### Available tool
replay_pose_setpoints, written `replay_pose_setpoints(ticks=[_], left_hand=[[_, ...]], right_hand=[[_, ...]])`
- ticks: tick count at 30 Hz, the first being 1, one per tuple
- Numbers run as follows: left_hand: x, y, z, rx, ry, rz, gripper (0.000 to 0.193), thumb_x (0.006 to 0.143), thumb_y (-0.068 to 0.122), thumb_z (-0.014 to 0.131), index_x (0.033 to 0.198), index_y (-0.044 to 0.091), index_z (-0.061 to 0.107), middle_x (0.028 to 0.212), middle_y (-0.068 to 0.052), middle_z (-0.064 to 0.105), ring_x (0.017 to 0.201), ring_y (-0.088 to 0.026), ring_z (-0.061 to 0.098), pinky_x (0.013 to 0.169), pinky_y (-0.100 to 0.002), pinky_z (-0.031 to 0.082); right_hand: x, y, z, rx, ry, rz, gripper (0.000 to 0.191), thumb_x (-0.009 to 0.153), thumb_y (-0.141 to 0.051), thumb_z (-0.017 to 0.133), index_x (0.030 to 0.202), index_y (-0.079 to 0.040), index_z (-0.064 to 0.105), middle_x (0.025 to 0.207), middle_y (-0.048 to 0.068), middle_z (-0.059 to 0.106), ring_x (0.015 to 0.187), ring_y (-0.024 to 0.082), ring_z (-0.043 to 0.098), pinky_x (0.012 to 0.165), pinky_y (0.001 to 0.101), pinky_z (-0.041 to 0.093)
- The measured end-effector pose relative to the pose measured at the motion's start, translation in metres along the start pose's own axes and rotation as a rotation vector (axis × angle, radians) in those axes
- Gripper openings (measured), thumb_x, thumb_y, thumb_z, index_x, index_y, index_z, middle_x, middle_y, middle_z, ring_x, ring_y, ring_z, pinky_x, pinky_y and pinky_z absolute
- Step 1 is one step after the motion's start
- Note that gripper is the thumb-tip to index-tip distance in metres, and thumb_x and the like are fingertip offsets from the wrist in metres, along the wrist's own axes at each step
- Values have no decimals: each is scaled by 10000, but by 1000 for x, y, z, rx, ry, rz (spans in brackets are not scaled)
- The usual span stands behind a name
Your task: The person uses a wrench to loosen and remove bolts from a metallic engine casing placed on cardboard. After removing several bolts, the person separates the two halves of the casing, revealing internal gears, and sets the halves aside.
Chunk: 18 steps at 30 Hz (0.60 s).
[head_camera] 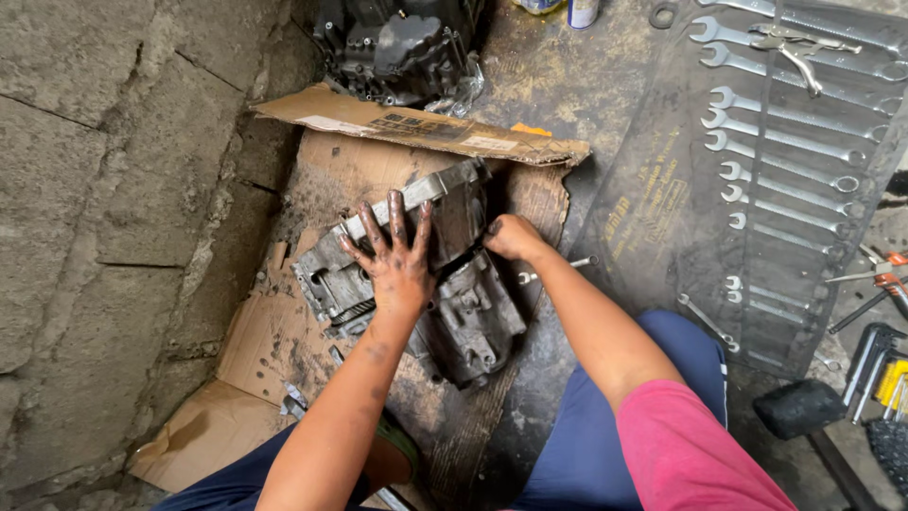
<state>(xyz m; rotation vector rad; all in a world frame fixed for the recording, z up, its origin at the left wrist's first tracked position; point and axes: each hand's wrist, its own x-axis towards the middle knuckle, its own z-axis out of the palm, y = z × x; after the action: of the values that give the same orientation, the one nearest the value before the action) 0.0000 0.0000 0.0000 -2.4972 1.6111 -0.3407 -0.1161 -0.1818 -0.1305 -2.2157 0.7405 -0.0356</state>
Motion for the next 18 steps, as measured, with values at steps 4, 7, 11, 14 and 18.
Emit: replay_pose_setpoints(ticks=[4, 7, 11, 14, 18], left_hand=[[-22, 59, -10, -7, 35, 2, 972, 829, 175, 697, 1677, 341, 252, 1750, -153, 38, 1551, -555, -2, 1095, -835, -48], [-29, 82, -6, -46, -4, -10, 970, 806, 208, 712, 1654, 345, 262, 1736, -150, 43, 1538, -557, -5, 1075, -842, -46], [-56, 121, -9, -116, -40, -23, 978, 785, 248, 735, 1640, 326, 267, 1726, -148, 36, 1537, -559, -23, 1083, -856, -44], [-75, 133, -3, -82, -30, -19, 974, 788, 235, 728, 1643, 336, 273, 1730, -147, 39, 1537, -555, -24, 1083, -851, -41], [-71, 99, 27, -56, -23, -4, 973, 802, 215, 713, 1655, 342, 262, 1733, -155, 43, 1535, -555, -19, 1075, -844, -38]], right_hand=[[-49, 32, -23, -11, -23, 122, 284, 781, -337, 670, 840, -75, 762, 916, 224, 722, 877, 440, 685, 790, 516, 556], [-67, 46, -23, -53, -9, 222, 291, 772, -334, 679, 840, -65, 767, 913, 221, 730, 879, 431, 696, 814, 503, 556], [-103, 74, -12, -37, 9, 148, 313, 747, -345, 702, 843, -53, 762, 915, 225, 724, 892, 431, 690, 812, 505, 553], [-119, 86, -2, 26, -18, 111, 317, 792, -362, 677, 860, -62, 757, 911, 226, 724, 887, 438, 688, 800, 509, 554], [-102, 68, 15, 50, 1, 94, 314, 814, -376, 667, 867, -83, 765, 915, 218, 725, 890, 442, 683, 792, 514, 556]])
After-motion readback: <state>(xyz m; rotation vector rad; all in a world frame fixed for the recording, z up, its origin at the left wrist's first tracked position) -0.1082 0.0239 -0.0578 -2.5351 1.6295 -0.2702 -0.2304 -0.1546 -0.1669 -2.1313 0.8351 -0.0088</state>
